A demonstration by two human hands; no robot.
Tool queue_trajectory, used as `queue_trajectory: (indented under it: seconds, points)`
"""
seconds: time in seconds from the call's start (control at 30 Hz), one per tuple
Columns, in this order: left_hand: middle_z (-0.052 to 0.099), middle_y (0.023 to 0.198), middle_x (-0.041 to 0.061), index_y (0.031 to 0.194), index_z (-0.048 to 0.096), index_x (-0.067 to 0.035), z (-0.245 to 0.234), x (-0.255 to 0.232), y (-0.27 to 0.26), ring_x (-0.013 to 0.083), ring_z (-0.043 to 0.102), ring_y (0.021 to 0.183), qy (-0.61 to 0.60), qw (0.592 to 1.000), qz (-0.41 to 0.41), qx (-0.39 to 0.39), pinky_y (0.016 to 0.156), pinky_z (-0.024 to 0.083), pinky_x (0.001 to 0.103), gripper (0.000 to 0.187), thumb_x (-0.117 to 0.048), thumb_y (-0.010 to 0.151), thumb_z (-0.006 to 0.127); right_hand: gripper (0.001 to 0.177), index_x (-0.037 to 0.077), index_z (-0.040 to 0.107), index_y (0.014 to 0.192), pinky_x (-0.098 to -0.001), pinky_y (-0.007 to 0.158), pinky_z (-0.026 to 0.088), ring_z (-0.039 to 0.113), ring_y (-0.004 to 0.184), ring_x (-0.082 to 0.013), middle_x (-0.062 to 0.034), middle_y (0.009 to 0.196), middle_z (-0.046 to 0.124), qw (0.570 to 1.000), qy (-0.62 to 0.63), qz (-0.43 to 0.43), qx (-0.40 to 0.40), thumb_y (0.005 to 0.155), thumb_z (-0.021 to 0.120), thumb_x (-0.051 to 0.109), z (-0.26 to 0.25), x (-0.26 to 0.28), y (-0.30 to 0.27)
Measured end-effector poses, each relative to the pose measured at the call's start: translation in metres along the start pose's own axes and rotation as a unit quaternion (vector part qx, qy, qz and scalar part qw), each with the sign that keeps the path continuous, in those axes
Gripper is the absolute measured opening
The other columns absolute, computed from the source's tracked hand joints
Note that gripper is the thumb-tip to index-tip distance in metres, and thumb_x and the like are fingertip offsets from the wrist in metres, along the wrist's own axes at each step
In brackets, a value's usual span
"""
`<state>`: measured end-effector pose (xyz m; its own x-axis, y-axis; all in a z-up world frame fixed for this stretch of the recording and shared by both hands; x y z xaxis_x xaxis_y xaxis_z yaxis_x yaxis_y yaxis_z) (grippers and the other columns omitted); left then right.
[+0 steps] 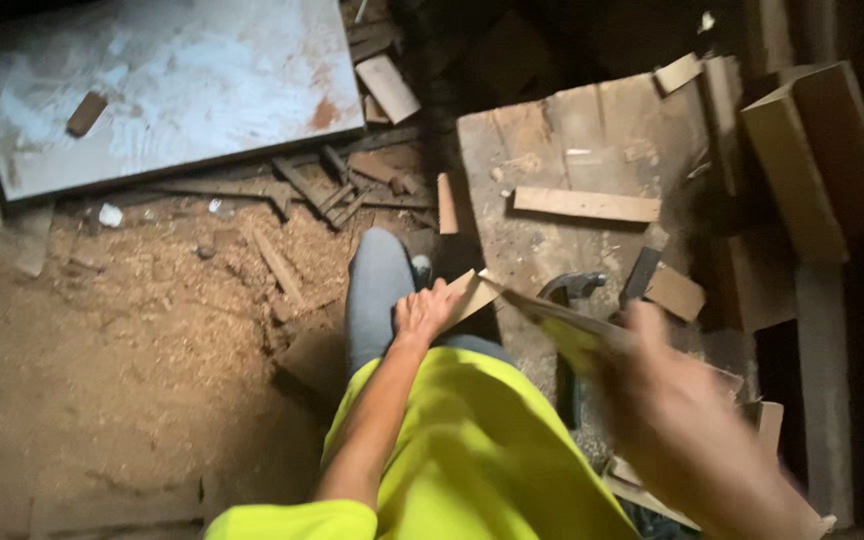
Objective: The person uses a hammer and a blue cylindrical tool to repeatedly strike a small wooden block on a workbench. The person then uses a hand saw to cut the block and continues hammering it. The workspace is cluttered with wood scraps and tools.
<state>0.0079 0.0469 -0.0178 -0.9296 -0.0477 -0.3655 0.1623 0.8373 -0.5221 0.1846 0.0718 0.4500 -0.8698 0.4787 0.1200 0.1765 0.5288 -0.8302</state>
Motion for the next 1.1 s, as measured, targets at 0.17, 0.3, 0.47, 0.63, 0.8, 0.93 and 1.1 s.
queue_trajectory:
  seconds: [0.17,0.3,0.47,0.63,0.8,0.93,1.1]
  points:
    - [0.073,0.086,0.013,0.109,0.058,-0.019,0.002,0.010,-0.009,0.0377,0.071,0.082,0.039,0.998,0.028,-0.050,0.073,0.049,0.057,0.037,-0.053,0.101,0.046,0.021,0.001,0.034,0.113,-0.0539,0.056,0.050,0.064,0.069,-0.0474,-0.0321,0.079,0.067,0.960,0.071,-0.210,-0.169,0.099,0.047,0.011,0.064,0.039,0.098]
    - [0.072,0.083,0.014,0.109,0.060,-0.019,0.001,0.006,-0.014,0.0361,0.071,0.079,0.030,0.996,0.052,-0.066,0.074,0.049,0.055,0.032,-0.048,0.102,0.048,0.021,0.005,0.032,0.117,-0.0569,0.056,0.057,0.070,0.068,-0.0470,-0.0316,0.084,0.067,0.991,0.083,-0.083,-0.057,0.103,0.042,0.016,0.075,0.008,0.104]
    - [0.073,0.087,0.018,0.118,0.060,-0.017,-0.009,-0.006,-0.013,0.0396,0.071,0.082,0.030,0.996,0.044,-0.069,0.074,0.050,0.055,0.043,-0.053,0.100,0.047,0.024,0.003,0.033,0.114,-0.0592,0.058,0.053,0.067,0.069,-0.0504,-0.0336,0.081,0.067,0.990,0.068,-0.093,-0.085,0.102,0.047,0.019,0.061,-0.006,0.083]
    - [0.075,0.095,0.018,0.109,0.061,-0.018,-0.011,-0.003,-0.012,0.0397,0.072,0.092,0.008,0.999,0.001,0.039,0.081,0.050,0.055,0.032,-0.043,0.106,0.043,0.029,0.002,0.034,0.111,-0.0616,0.061,0.049,0.065,0.071,-0.0539,-0.0356,0.078,0.066,0.977,0.076,-0.144,-0.139,0.102,0.052,0.022,0.089,0.001,0.117]
    - [0.075,0.092,0.015,0.109,0.059,-0.018,-0.012,-0.002,-0.012,0.0380,0.072,0.090,0.026,0.999,0.034,-0.034,0.080,0.050,0.055,0.020,-0.030,0.100,0.044,0.031,0.002,0.029,0.121,-0.0596,0.057,0.053,0.065,0.065,-0.0540,-0.0334,0.076,0.064,0.973,0.102,-0.162,-0.132,0.097,0.048,0.011,0.075,0.001,0.110]
    - [0.073,0.083,0.015,0.114,0.059,-0.020,-0.003,-0.016,-0.011,0.0395,0.070,0.082,0.031,0.996,0.069,-0.054,0.073,0.049,0.057,0.024,-0.036,0.101,0.046,0.023,0.003,0.032,0.107,-0.0641,0.060,0.043,0.059,0.069,-0.0579,-0.0347,0.070,0.062,0.965,0.099,-0.198,-0.142,0.100,0.051,0.015,0.065,-0.007,0.079]
    - [0.074,0.088,0.015,0.111,0.059,-0.018,0.008,-0.010,-0.008,0.0377,0.072,0.086,0.051,0.998,0.036,-0.024,0.077,0.051,0.056,0.032,-0.045,0.102,0.045,0.026,0.000,0.033,0.107,-0.0626,0.059,0.043,0.059,0.070,-0.0568,-0.0355,0.070,0.061,0.966,0.124,-0.164,-0.154,0.100,0.054,0.013,0.081,-0.016,0.095]
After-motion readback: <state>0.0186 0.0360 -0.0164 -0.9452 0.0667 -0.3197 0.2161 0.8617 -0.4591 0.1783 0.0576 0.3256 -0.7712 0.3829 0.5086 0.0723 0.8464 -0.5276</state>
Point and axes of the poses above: each hand's wrist, its own y-axis towards the middle knuckle, its own z-axis out of the palm, x = y × z, the point moved 5 cm from there along y, towards the middle knuckle
